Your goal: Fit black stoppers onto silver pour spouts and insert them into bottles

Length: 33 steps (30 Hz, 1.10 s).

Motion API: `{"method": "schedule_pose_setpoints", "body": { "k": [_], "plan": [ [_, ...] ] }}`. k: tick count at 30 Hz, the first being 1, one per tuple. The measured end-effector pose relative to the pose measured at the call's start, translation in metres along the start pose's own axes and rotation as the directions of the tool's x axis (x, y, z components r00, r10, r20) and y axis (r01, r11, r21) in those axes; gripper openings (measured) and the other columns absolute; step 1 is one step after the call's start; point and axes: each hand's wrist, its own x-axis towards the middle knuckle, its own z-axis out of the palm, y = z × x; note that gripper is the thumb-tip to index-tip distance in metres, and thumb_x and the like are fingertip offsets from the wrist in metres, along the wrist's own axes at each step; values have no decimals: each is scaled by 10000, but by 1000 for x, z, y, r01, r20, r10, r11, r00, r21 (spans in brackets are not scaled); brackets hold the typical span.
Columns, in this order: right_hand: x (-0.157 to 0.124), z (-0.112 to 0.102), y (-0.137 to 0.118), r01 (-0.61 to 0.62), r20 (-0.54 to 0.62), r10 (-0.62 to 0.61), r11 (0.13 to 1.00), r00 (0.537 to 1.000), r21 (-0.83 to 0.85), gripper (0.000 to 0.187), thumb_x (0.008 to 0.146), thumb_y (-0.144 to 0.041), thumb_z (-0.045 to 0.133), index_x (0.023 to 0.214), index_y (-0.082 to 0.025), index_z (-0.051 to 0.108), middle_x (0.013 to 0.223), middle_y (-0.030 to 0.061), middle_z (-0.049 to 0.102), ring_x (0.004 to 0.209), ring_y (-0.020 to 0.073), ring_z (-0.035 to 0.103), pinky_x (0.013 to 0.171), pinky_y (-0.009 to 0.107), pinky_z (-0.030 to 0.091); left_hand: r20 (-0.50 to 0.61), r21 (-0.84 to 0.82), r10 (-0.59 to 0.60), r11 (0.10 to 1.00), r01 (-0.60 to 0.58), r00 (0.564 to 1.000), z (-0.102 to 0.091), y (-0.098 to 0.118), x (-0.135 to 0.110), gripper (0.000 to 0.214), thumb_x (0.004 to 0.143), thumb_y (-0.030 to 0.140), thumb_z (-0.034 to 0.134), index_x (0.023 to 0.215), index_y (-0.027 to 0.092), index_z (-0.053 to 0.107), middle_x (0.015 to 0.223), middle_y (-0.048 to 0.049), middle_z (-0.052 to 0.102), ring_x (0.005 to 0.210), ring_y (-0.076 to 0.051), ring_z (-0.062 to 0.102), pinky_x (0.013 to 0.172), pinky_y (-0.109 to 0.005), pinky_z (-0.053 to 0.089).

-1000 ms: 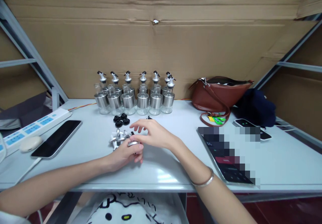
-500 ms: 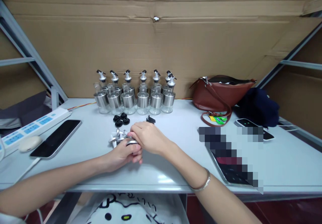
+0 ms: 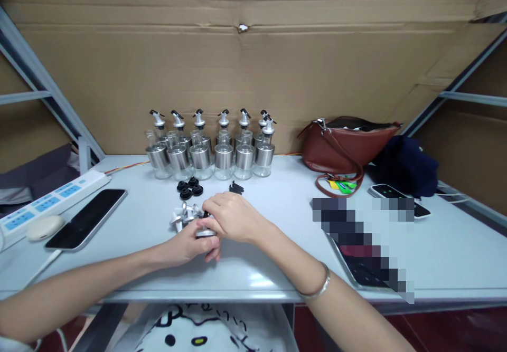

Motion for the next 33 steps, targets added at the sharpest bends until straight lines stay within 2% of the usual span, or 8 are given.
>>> {"method": "schedule_pose_setpoints", "body": {
  "k": [4, 7, 23, 25, 27, 30, 33],
  "plan": [
    [-4, 4, 4, 77, -88, -92, 984, 992, -160, 563, 978, -458, 159, 691, -165, 544, 580, 47, 553, 533, 157, 423, 569, 294, 291, -2, 30, -12, 999, 12, 1000, 1, 1, -2, 299, 744, 410, 578, 606, 166, 476, 483, 29, 496, 532, -105, 520, 613, -251, 439],
    [-6, 5, 5, 96, -114, -121, 974, 986, -207, 572, 981, -446, 143, 671, -173, 538, 552, 40, 530, 514, 155, 407, 558, 296, 276, 10, 5, -14, 1000, 14, 1000, 3, 1, -3, 274, 746, 407, 584, 663, 172, 471, 486, 42, 492, 529, -104, 515, 605, -248, 437],
    [-7, 6, 4, 111, -175, -145, 975, 974, -192, 603, 982, -426, 120, 590, -180, 508, 466, 20, 498, 429, 128, 372, 490, 278, 264, 27, -27, -37, 999, 38, 999, 3, -3, -6, 225, 758, 362, 564, 700, 171, 461, 513, 49, 471, 552, -111, 499, 631, -266, 432],
    [-5, 5, 0, 55, -212, -76, 993, 974, -104, 613, 981, -420, 89, 568, -189, 478, 454, 13, 483, 412, 123, 366, 477, 275, 268, 32, 27, -20, 999, 19, 999, 4, -1, -6, 211, 754, 346, 562, 692, 173, 458, 533, 49, 463, 547, -100, 468, 612, -251, 414],
    [-3, 3, -3, -85, -273, 101, 994, 957, 68, 622, 981, -403, 36, 554, -199, 439, 447, 0, 451, 396, 112, 365, 470, 263, 283, 52, 110, 12, 994, -17, 999, 5, 1, -5, 184, 735, 307, 578, 696, 174, 457, 570, 52, 451, 537, -82, 419, 567, -224, 376],
    [1, -4, -5, -247, -320, 333, 927, 887, 282, 583, 978, -430, 55, 572, -208, 409, 463, -17, 412, 404, 103, 381, 480, 247, 311, 68, 130, 21, 991, -29, 997, 9, 3, -5, 174, 744, 284, 574, 725, 180, 435, 594, 57, 442, 523, -73, 397, 524, -209, 342],
    [2, -13, 7, -349, -347, 444, 887, 826, 303, 472, 962, -454, 199, 605, -214, 394, 505, -22, 413, 456, 111, 409, 502, 244, 317, 74, 151, -12, 989, 1, 997, 11, 3, -5, 163, 756, 264, 571, 725, 176, 438, 593, 56, 453, 529, -73, 407, 529, -209, 335]
  ]
}}
